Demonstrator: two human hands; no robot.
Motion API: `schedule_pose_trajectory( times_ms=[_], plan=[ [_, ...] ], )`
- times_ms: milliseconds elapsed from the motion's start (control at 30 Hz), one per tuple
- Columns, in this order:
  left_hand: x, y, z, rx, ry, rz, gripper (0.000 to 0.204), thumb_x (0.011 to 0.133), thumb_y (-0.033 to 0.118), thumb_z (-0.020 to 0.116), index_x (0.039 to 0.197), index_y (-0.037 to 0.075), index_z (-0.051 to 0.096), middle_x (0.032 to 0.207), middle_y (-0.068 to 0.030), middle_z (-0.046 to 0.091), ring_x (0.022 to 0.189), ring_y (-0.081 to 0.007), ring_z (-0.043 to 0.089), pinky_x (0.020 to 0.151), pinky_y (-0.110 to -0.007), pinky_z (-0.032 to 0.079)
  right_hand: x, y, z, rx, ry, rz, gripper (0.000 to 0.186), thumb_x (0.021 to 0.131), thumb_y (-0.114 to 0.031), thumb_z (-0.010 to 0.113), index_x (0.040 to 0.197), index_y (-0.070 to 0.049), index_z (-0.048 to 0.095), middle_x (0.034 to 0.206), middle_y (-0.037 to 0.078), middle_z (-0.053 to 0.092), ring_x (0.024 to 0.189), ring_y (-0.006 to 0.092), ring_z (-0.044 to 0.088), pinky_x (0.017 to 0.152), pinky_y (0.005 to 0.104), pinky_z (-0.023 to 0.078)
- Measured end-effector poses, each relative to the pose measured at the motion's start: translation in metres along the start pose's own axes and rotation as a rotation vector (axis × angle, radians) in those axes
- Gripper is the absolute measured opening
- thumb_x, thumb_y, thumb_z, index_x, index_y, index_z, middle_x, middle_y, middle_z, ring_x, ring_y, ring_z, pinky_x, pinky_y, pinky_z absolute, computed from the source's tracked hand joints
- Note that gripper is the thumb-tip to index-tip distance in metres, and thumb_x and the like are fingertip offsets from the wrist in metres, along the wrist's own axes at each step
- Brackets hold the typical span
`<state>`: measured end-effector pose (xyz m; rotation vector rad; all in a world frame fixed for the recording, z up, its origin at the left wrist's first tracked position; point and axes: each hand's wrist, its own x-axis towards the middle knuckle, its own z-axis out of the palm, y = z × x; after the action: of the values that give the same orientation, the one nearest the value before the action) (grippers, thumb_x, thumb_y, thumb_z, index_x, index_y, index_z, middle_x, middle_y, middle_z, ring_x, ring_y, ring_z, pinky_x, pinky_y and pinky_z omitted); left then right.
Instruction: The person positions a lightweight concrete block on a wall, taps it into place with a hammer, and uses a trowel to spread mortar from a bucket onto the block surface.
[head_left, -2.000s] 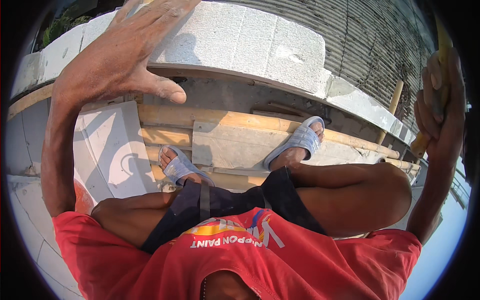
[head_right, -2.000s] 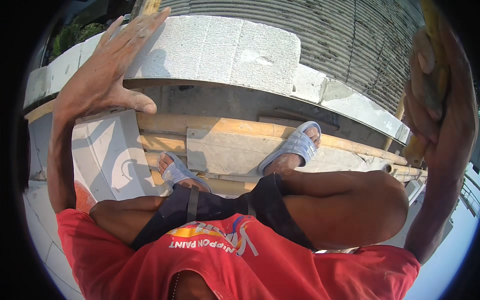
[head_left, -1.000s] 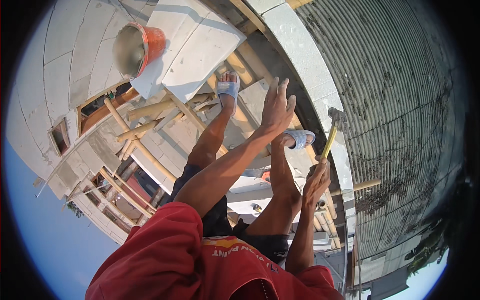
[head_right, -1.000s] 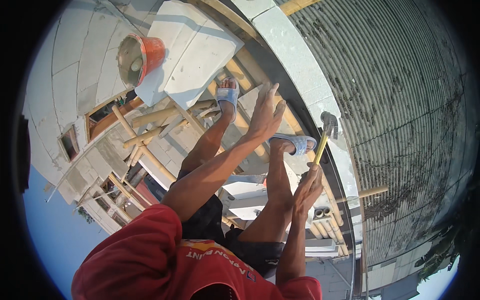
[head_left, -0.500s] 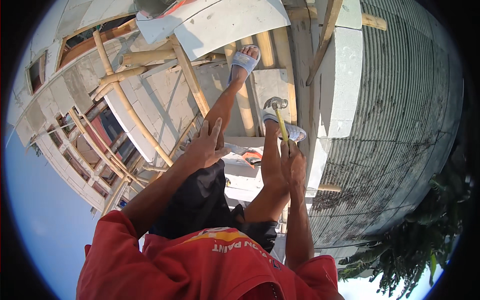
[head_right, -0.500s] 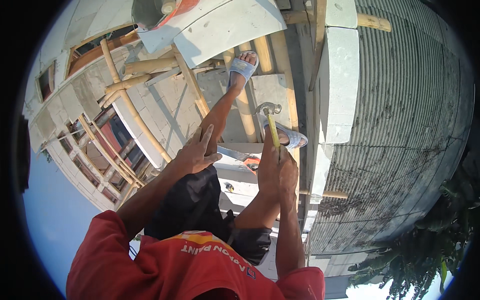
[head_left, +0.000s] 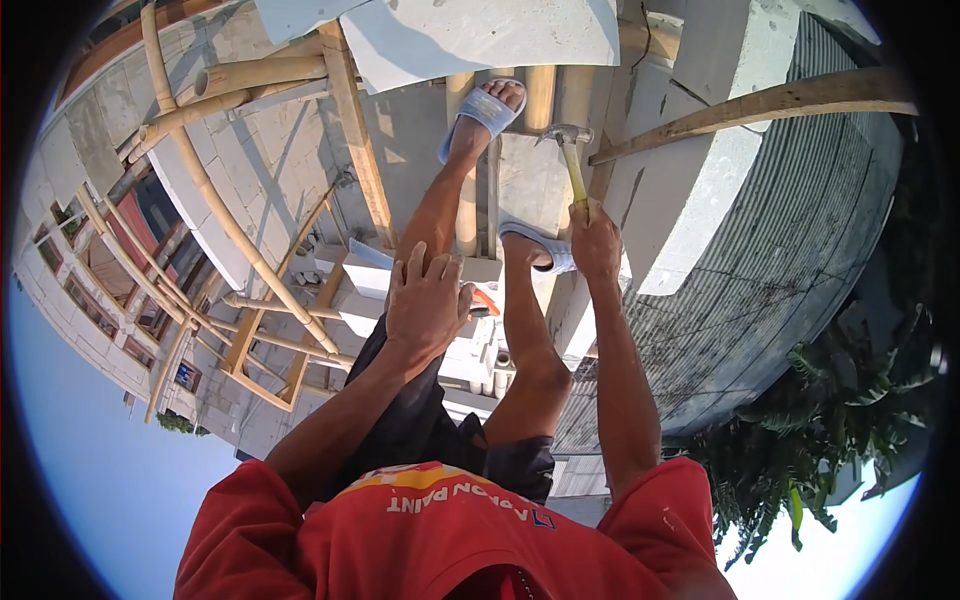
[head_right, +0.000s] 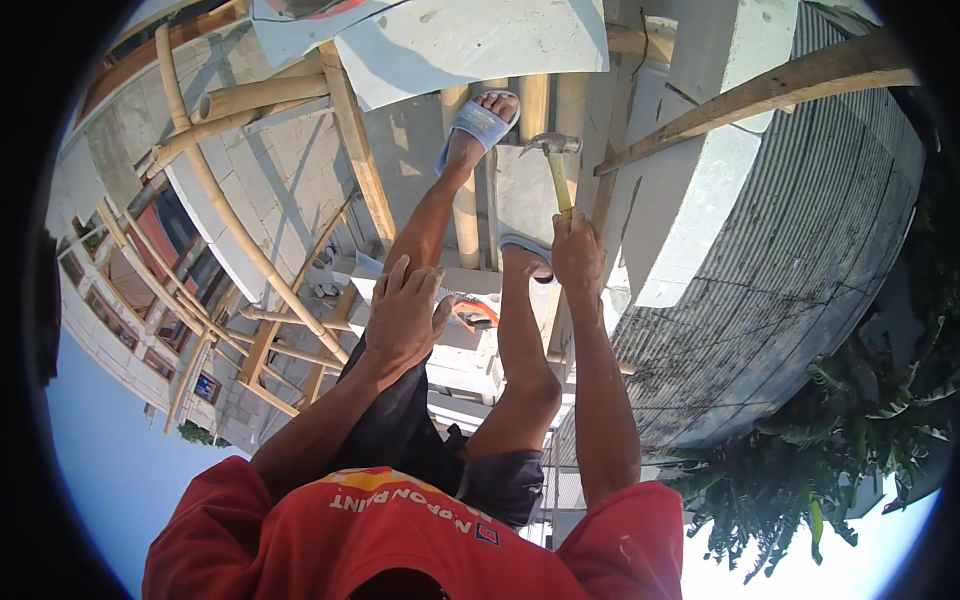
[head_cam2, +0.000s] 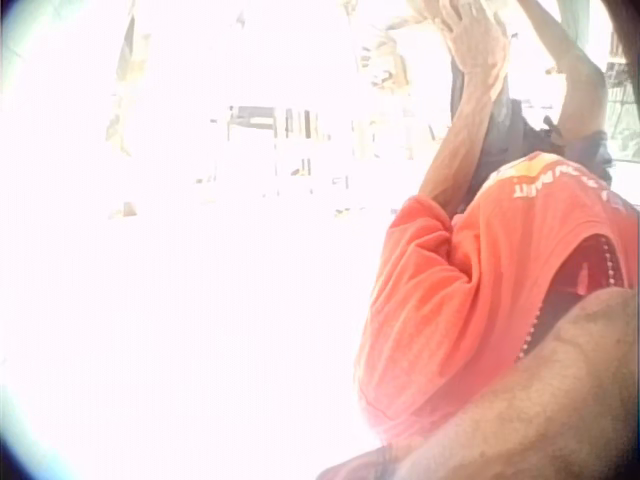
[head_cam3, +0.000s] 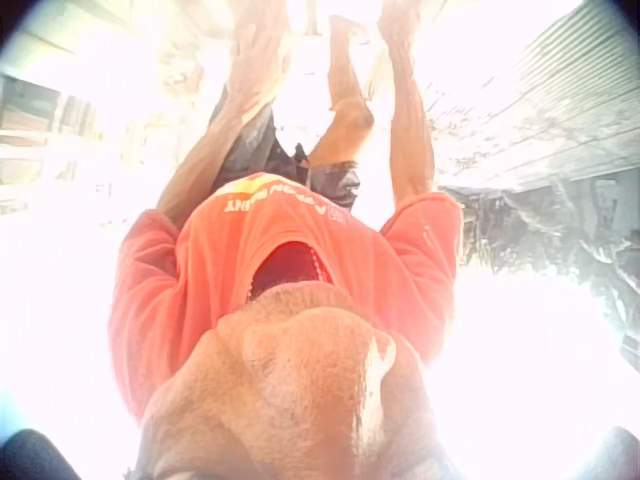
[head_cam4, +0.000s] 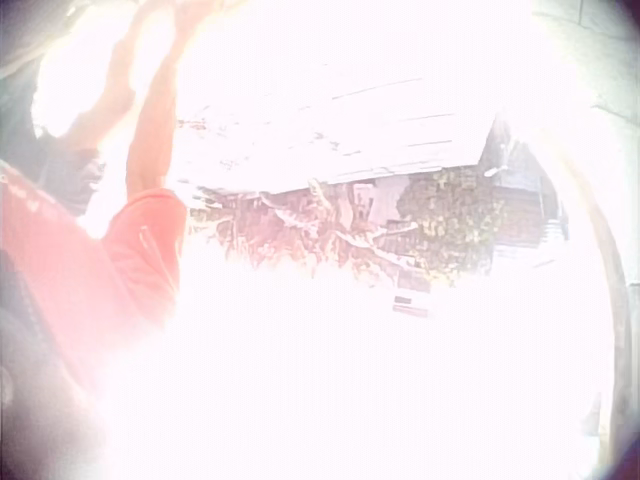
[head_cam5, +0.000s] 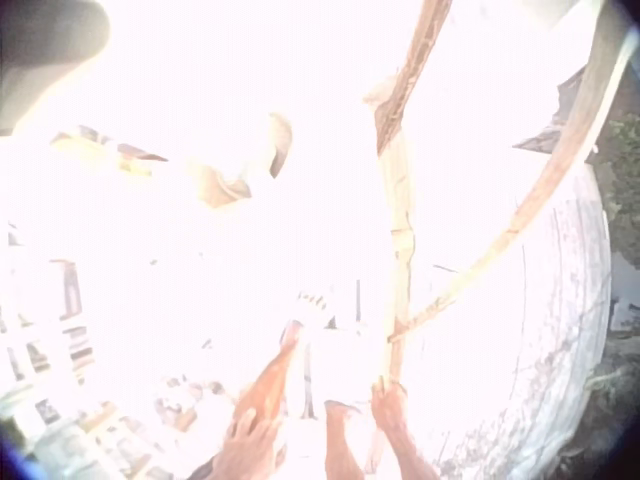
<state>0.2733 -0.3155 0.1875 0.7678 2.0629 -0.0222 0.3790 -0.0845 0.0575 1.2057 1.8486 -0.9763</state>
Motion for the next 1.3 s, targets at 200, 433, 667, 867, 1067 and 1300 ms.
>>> schedule_pose_trajectory(
  times_ms=[200,433,667,867,1067,1300],
  plan=[
    [0.010,0.006,-0.018,-0.099,0.017,-0.063,0.046,0.099,0.037,0.061,0.131,0.005,0.063,0.128,-0.0098,0.066,0.135,-0.0365,0.050,0.112,-0.051,0.039,0.062,-0.028,-0.035,0.039,0.238,-0.001,0.039,0.103,-0.035,0.053,0.110,0.002,0.066,0.103,0.030,0.069,0.100,0.0506,0.065,0.084,0.0563,0.051],
    [0.008,0.006,-0.010,-0.128,0.051,-0.120,0.047,0.099,0.041,0.060,0.127,0.004,0.067,0.126,-0.0101,0.068,0.136,-0.0362,0.049,0.114,-0.053,0.039,-0.002,-0.046,-0.033,0.149,0.377,-0.076,0.041,0.101,-0.037,0.058,0.105,0.002,0.067,0.095,0.031,0.069,0.093,0.0510,0.066,0.079,0.0563,0.050],
    [0.010,0.011,-0.011,-0.134,0.039,-0.165,0.047,0.099,0.042,0.061,0.122,0.002,0.069,0.122,-0.0123,0.070,0.135,-0.0361,0.051,0.114,-0.052,0.037,0.098,-0.130,0.021,0.384,0.446,-0.010,0.042,0.101,-0.036,0.055,0.115,0.002,0.063,0.105,0.031,0.067,0.101,0.0510,0.064,0.088,0.0569,0.048],
    [0.013,0.015,-0.010,-0.166,0.035,-0.196,0.048,0.100,0.043,0.059,0.125,0.003,0.068,0.123,-0.0144,0.069,0.137,-0.0368,0.049,0.115,-0.051,0.036,0.194,-0.193,0.079,0.696,0.313,-0.018,0.049,0.101,-0.032,0.055,0.134,0.003,0.048,0.123,0.031,0.062,0.113,0.0486,0.061,0.096,0.0544,0.048],
    [0.013,0.014,-0.010,-0.178,0.068,-0.205,0.048,0.099,0.044,0.060,0.124,0.003,0.068,0.119,-0.0149,0.070,0.135,-0.0370,0.051,0.113,-0.051,0.037,0.180,-0.193,0.059,0.775,0.207,-0.079,0.057,0.102,-0.042,0.053,0.133,0.006,0.051,0.119,0.031,0.064,0.105,0.0453,0.066,0.096,0.0501,0.051],
    [0.014,0.025,-0.012,-0.170,0.128,-0.206,0.046,0.098,0.045,0.062,0.117,0.004,0.072,0.116,-0.0132,0.071,0.130,-0.0342,0.054,0.110,-0.051,0.039,0.031,-0.324,-0.112,0.934,0.131,-0.301,0.085,0.096,-0.070,0.051,0.119,0.011,0.050,0.097,0.022,0.066,0.080,0.0261,0.072,0.063,0.0349,0.061]
  ],
)
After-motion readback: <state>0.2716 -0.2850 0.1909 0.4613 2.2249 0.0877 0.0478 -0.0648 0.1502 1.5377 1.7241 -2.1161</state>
